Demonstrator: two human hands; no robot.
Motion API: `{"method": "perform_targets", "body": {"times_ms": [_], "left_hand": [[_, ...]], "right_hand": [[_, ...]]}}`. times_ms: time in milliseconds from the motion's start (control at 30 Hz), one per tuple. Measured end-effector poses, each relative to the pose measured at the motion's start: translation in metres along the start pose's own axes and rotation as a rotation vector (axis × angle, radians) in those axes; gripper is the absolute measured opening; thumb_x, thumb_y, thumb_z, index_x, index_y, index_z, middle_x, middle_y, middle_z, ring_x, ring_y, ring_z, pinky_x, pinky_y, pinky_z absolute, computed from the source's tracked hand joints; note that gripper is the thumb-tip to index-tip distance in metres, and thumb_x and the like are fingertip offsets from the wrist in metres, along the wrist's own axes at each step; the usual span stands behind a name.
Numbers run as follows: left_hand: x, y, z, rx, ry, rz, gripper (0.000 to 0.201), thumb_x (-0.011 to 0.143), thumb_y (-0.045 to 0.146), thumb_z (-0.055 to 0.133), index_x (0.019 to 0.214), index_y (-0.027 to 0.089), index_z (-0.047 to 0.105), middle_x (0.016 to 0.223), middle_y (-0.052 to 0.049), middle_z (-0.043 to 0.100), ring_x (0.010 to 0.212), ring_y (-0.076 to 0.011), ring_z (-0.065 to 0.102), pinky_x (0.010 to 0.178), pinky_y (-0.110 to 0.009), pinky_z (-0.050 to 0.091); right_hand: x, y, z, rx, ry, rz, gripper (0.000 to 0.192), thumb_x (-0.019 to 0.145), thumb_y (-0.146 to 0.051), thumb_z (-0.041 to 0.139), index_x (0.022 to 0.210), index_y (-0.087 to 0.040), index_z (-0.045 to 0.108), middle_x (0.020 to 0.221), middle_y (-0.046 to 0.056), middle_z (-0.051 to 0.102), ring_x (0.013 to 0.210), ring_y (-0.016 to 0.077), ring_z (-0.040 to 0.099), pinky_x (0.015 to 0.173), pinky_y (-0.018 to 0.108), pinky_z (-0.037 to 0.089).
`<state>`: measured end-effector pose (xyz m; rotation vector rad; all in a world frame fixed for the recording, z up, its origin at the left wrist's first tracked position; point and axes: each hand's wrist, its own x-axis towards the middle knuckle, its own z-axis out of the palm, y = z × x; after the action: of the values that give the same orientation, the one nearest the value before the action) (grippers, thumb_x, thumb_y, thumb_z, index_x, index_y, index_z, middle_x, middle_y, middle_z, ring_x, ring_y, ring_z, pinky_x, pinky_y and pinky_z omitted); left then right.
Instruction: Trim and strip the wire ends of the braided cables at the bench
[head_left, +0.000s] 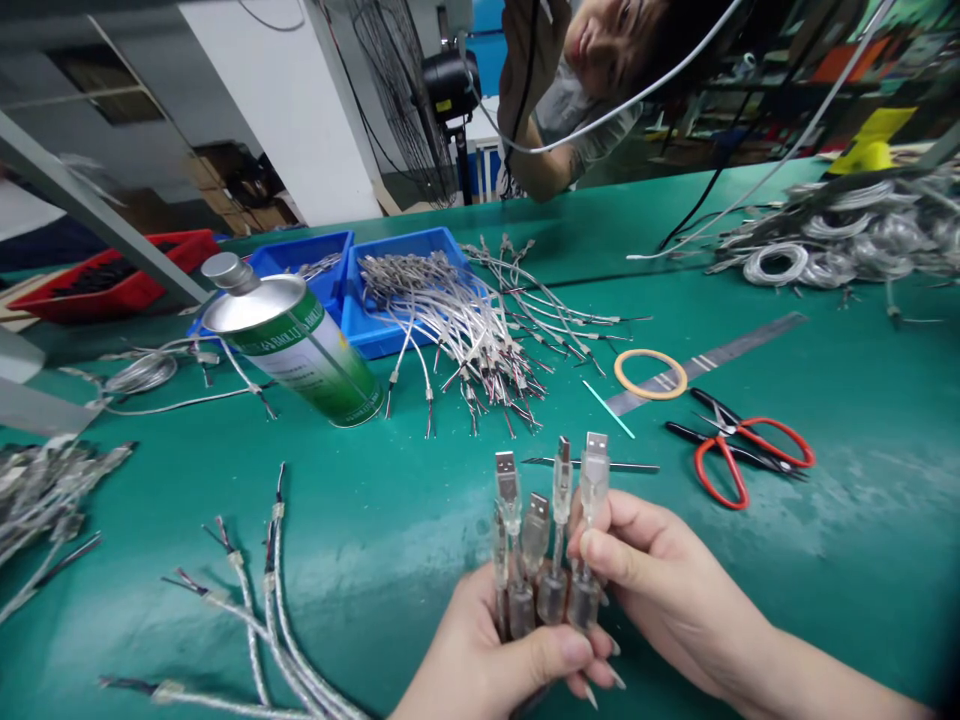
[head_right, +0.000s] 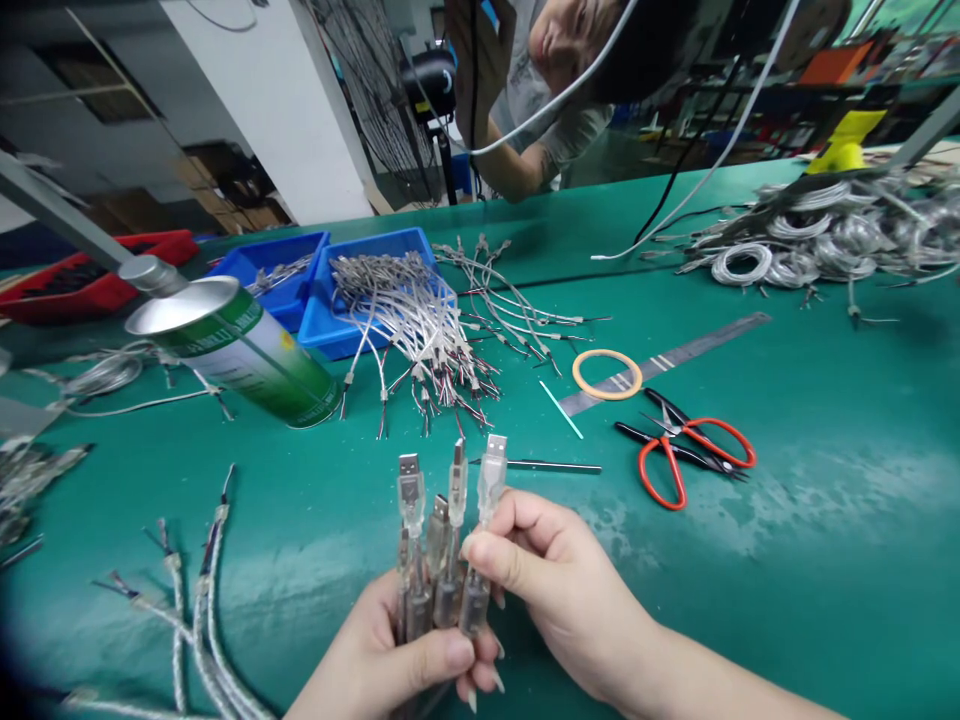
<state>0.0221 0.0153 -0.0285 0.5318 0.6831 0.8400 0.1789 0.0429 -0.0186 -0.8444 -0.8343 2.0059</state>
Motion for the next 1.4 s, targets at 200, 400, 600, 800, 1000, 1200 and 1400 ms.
{"method": "perform_targets", "body": {"times_ms": [200, 400, 600, 800, 1000, 1200, 1400], "left_hand": [[-0.0026, 0.0014, 0.0027, -0.003, -0.007, -0.021, 0.016, 0.071, 0.023, 0.077, 0.083, 0.012, 0.073, 0.073, -0.007, 0.074, 0.062, -0.011, 0.067, 0.054, -0.016, 0.05], [-0.0014, 0.0003, 0.0027, -0.008, -0.022, -0.044, 0.021, 0.07, 0.026, 0.078, 0.084, 0.012, 0.072, 0.073, -0.008, 0.073, 0.061, -0.0119, 0.067, 0.054, -0.017, 0.05], [-0.0001, -0.0002, -0.0032, 0.07, 0.057, 0.021, 0.019, 0.067, 0.027, 0.08, 0.078, 0.012, 0.072, 0.068, -0.002, 0.065, 0.058, -0.0077, 0.058, 0.056, -0.017, 0.046], [-0.0012, 0.0013, -0.0012, 0.098, 0.142, 0.012, 0.022, 0.063, 0.028, 0.082, 0.073, 0.012, 0.071, 0.059, 0.0, 0.058, 0.053, -0.007, 0.051, 0.054, -0.019, 0.042], [-0.002, 0.0029, 0.0021, 0.061, 0.14, 0.023, 0.026, 0.06, 0.026, 0.084, 0.078, 0.013, 0.069, 0.067, 0.0, 0.057, 0.059, -0.0074, 0.047, 0.056, -0.02, 0.038], [-0.0009, -0.0035, -0.0035, 0.096, 0.191, 0.024, 0.041, 0.056, 0.028, 0.086, 0.09, 0.015, 0.066, 0.072, 0.0, 0.059, 0.066, -0.0097, 0.047, 0.062, -0.022, 0.034], [0.0003, -0.0059, -0.0054, 0.141, 0.19, 0.056, 0.041, 0.059, 0.028, 0.084, 0.093, 0.018, 0.065, 0.076, 0.001, 0.058, 0.072, -0.0116, 0.049, 0.067, -0.025, 0.035]], "right_hand": [[-0.0003, -0.0004, 0.0, -0.004, -0.014, -0.014, 0.029, 0.084, -0.036, 0.067, 0.077, -0.017, 0.047, 0.069, 0.001, 0.062, 0.045, 0.0085, 0.054, 0.039, 0.017, 0.044], [0.0007, -0.0013, 0.0018, 0.048, -0.039, -0.056, 0.027, 0.086, -0.032, 0.066, 0.074, -0.018, 0.045, 0.068, -0.002, 0.059, 0.043, 0.007, 0.053, 0.037, 0.016, 0.043], [0.0023, -0.003, 0.006, 0.084, -0.069, -0.076, 0.028, 0.085, -0.031, 0.066, 0.074, -0.017, 0.045, 0.066, -0.002, 0.056, 0.051, 0.0097, 0.055, 0.044, 0.022, 0.05], [0.0026, -0.0044, 0.0055, 0.024, -0.023, -0.074, 0.026, 0.087, -0.035, 0.063, 0.075, -0.017, 0.048, 0.069, -0.001, 0.054, 0.058, 0.0124, 0.053, 0.048, 0.025, 0.051], [0.0026, -0.008, 0.0055, -0.042, 0.052, -0.101, 0.033, 0.082, -0.036, 0.071, 0.07, -0.016, 0.047, 0.066, -0.004, 0.048, 0.062, 0.0079, 0.044, 0.059, 0.018, 0.04], [-0.001, -0.0055, 0.0015, -0.079, 0.049, -0.114, 0.033, 0.082, -0.034, 0.071, 0.071, -0.017, 0.045, 0.068, -0.004, 0.048, 0.063, 0.0089, 0.042, 0.059, 0.02, 0.036], [-0.0017, -0.0053, 0.0014, -0.114, 0.036, -0.102, 0.027, 0.087, -0.037, 0.065, 0.077, -0.018, 0.048, 0.072, -0.004, 0.048, 0.068, 0.01, 0.043, 0.064, 0.021, 0.037]]}}
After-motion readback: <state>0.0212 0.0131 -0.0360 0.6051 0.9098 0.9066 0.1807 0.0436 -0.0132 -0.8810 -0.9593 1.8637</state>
